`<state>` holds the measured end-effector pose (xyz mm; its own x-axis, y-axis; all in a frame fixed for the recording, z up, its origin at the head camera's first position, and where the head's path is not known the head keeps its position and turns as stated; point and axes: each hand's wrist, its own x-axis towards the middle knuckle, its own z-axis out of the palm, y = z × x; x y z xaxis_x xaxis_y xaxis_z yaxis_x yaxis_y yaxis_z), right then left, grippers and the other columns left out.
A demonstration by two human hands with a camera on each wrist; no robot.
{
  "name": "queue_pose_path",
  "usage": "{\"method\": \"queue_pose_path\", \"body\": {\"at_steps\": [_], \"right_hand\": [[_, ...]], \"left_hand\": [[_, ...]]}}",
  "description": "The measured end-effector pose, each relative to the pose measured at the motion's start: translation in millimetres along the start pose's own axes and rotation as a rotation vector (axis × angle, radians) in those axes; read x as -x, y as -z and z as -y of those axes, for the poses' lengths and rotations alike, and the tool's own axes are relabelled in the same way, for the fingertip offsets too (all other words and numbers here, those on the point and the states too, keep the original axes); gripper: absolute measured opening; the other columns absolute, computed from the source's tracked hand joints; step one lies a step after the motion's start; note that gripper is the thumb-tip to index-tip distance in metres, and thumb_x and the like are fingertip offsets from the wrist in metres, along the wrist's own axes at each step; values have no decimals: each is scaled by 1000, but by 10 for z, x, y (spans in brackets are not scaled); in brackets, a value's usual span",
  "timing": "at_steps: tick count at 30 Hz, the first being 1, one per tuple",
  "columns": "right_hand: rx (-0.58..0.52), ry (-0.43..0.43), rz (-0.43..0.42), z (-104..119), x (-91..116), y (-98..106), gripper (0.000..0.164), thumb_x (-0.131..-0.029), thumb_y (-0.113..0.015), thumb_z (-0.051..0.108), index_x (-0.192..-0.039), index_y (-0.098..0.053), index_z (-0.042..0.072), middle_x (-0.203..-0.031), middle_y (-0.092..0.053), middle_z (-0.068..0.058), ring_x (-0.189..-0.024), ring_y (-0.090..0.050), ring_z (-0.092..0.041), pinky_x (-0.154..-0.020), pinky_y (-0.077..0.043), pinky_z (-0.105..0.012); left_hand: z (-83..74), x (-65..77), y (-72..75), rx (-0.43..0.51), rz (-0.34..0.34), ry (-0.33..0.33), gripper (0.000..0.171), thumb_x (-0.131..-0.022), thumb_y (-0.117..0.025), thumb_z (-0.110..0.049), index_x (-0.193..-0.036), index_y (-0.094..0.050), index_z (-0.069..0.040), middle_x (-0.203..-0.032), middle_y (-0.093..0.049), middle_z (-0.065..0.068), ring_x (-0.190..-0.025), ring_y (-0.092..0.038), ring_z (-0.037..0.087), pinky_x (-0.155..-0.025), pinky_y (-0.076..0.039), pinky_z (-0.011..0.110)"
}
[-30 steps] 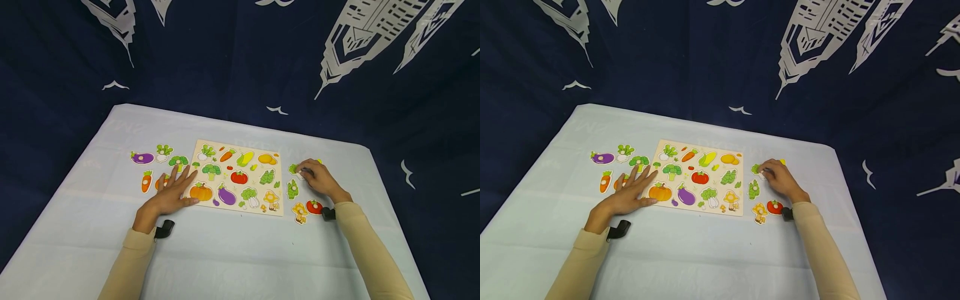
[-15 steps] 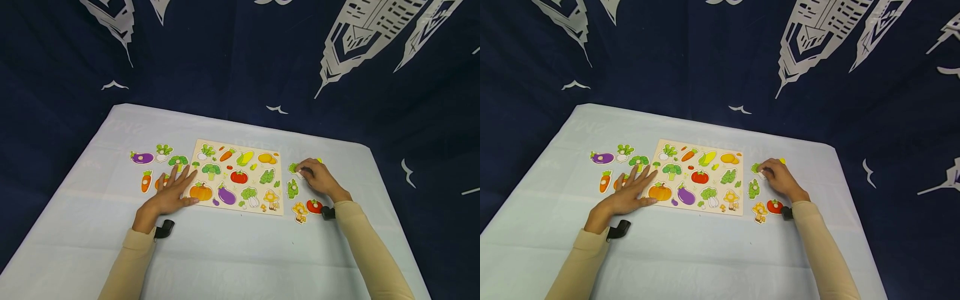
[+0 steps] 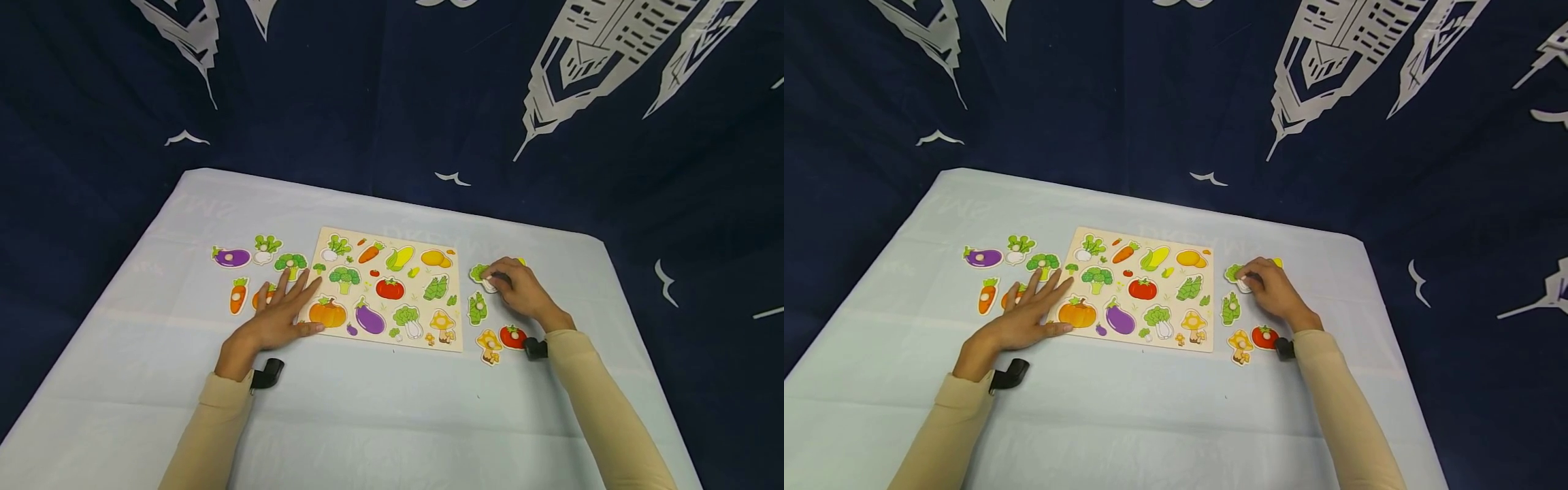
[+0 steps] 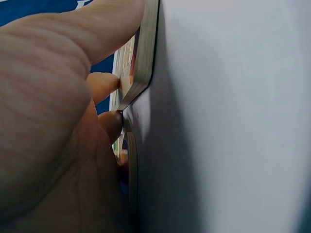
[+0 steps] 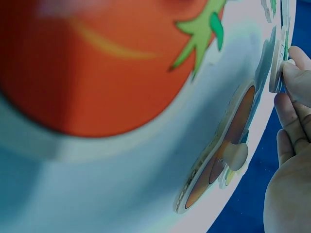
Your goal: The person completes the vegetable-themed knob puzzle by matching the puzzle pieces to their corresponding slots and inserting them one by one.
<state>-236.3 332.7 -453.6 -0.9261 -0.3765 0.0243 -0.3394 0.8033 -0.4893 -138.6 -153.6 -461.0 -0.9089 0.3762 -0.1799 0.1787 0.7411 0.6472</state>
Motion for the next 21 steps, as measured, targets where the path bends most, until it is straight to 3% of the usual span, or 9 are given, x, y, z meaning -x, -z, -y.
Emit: {"method": "queue_pose_path", "body": {"at_steps": [21], "right_hand": [[-23, 64, -23, 145, 87, 19, 16, -97, -62, 1, -109, -68, 10, -116, -65, -9, -118, -56, -31, -105, -43, -54]], "left_hand": [[-2, 3, -2, 8, -4, -13, 88, -92, -69, -42, -160, -22, -12, -168, -5, 19, -153, 17, 43, -113, 21, 67]]}}
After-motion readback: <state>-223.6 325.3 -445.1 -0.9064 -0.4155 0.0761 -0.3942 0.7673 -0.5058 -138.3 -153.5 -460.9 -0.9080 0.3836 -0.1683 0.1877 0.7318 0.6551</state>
